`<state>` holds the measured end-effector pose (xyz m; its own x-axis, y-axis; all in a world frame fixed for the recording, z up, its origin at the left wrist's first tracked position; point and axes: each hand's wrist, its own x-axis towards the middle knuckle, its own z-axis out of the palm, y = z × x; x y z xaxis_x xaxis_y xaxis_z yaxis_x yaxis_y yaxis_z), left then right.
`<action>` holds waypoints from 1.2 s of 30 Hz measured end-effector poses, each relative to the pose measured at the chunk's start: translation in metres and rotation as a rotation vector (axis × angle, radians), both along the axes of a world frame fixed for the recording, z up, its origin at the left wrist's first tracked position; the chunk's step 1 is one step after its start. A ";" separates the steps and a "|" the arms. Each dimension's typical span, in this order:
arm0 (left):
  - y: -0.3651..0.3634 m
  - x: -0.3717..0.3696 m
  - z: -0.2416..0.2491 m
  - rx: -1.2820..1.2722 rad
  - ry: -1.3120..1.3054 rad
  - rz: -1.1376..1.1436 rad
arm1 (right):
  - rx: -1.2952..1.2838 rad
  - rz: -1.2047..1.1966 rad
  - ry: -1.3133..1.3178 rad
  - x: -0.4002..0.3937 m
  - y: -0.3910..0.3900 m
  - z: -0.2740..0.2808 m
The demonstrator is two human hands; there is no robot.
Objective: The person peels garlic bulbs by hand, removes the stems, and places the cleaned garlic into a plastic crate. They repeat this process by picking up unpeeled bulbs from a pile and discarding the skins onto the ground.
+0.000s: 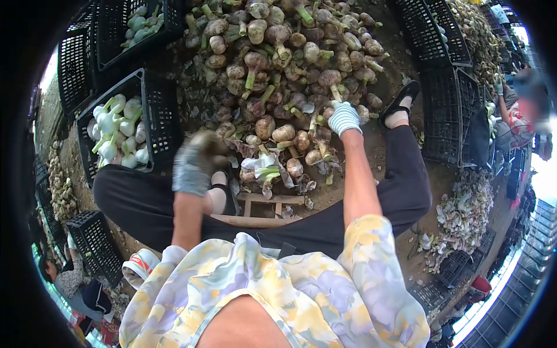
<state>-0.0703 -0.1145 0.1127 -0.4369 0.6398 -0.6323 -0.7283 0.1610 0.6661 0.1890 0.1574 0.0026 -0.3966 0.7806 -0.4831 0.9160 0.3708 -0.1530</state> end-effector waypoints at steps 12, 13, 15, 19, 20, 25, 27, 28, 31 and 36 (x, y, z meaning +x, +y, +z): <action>0.011 0.081 -0.011 0.433 -0.083 -0.197 | -0.875 -0.936 1.536 -0.042 -0.197 0.113; 0.010 0.083 -0.005 0.383 0.252 -0.258 | -0.881 -0.988 1.451 -0.040 -0.192 0.121; 0.012 0.094 0.001 0.374 0.584 -0.303 | -0.884 -0.958 1.396 -0.048 -0.190 0.141; 0.009 0.104 0.015 0.327 0.937 -0.283 | -0.760 -0.900 1.424 -0.054 -0.193 0.131; 0.007 0.105 0.014 0.321 0.653 -0.211 | -0.756 -0.912 1.424 -0.051 -0.197 0.129; 0.003 0.103 -0.011 0.296 0.087 -0.137 | -0.634 -0.827 1.321 -0.036 -0.200 0.114; 0.008 0.105 -0.014 0.333 -0.217 -0.064 | -0.530 -0.737 1.348 -0.033 -0.201 0.100; 0.005 0.104 -0.006 0.193 -0.282 -0.160 | -0.507 -0.757 1.386 -0.034 -0.202 0.095; 0.002 0.092 -0.001 -0.070 -0.382 -0.214 | -0.388 -0.610 1.206 -0.036 -0.201 0.070; 0.000 0.073 -0.054 -0.097 -0.438 -0.387 | -0.561 -0.600 1.390 -0.034 -0.200 0.094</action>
<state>0.0031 -0.1147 0.0589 0.1320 0.6306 -0.7648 -0.8083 0.5151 0.2852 0.1551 -0.0427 0.0968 -0.4674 0.8344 -0.2920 -0.0553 -0.3573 -0.9324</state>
